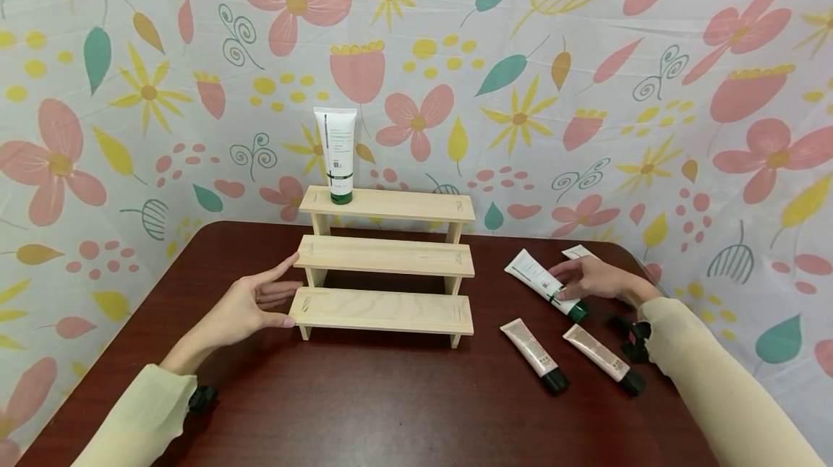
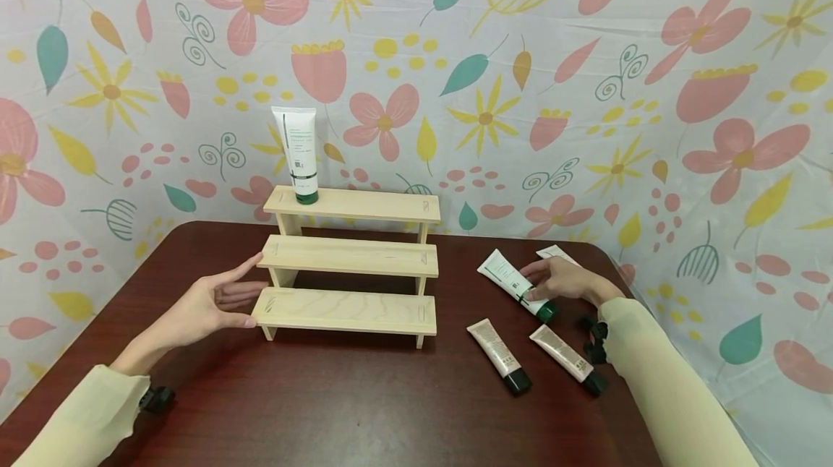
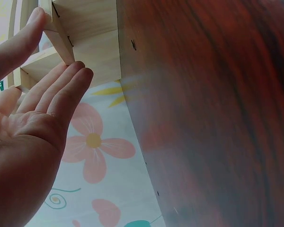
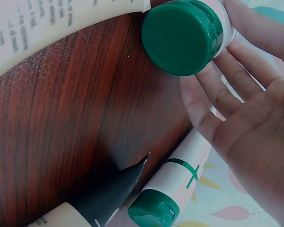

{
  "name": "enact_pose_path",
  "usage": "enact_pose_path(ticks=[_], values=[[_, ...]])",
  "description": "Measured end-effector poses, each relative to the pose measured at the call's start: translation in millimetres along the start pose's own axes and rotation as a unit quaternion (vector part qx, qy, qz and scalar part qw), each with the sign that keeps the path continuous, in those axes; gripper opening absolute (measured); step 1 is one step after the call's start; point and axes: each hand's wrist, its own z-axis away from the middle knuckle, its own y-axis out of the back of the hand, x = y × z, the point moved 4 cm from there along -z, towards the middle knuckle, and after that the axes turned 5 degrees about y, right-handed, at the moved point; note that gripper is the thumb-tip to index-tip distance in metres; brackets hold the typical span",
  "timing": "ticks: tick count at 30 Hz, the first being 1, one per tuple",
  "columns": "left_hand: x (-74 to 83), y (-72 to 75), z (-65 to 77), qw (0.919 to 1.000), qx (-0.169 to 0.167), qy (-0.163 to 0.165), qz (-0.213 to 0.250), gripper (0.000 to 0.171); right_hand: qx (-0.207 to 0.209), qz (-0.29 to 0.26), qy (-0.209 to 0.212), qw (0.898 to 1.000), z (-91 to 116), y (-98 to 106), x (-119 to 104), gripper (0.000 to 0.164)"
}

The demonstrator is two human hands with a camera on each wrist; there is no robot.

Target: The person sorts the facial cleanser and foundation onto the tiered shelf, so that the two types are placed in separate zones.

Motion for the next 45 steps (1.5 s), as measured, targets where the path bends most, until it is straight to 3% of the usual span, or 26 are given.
enact_pose_path(ticks=[10, 18, 28, 45], values=[[-0.2, 0.1, 1.4, 1.0000, 0.001, 0.003, 0.000, 0.105, -0.026, 0.004, 0.022, 0.999, -3, -4, -4, 0.063], [-0.5, -1.6, 2.6, 1.0000, -0.002, 0.003, 0.007, 0.105, -0.032, 0.011, 0.001, 0.999, -10, -11, -9, 0.065], [0.5, -0.1, 0.9, 1.0000, -0.001, -0.002, 0.001, 0.105, -0.006, 0.096, -0.012, 0.995, -14, -10, -15, 0.064], [-0.2, 0.8, 0.9, 1.0000, -0.001, 0.000, 0.007, 0.106, 0.072, 0.102, 0.003, 0.992, -16, -18, -27, 0.057]])
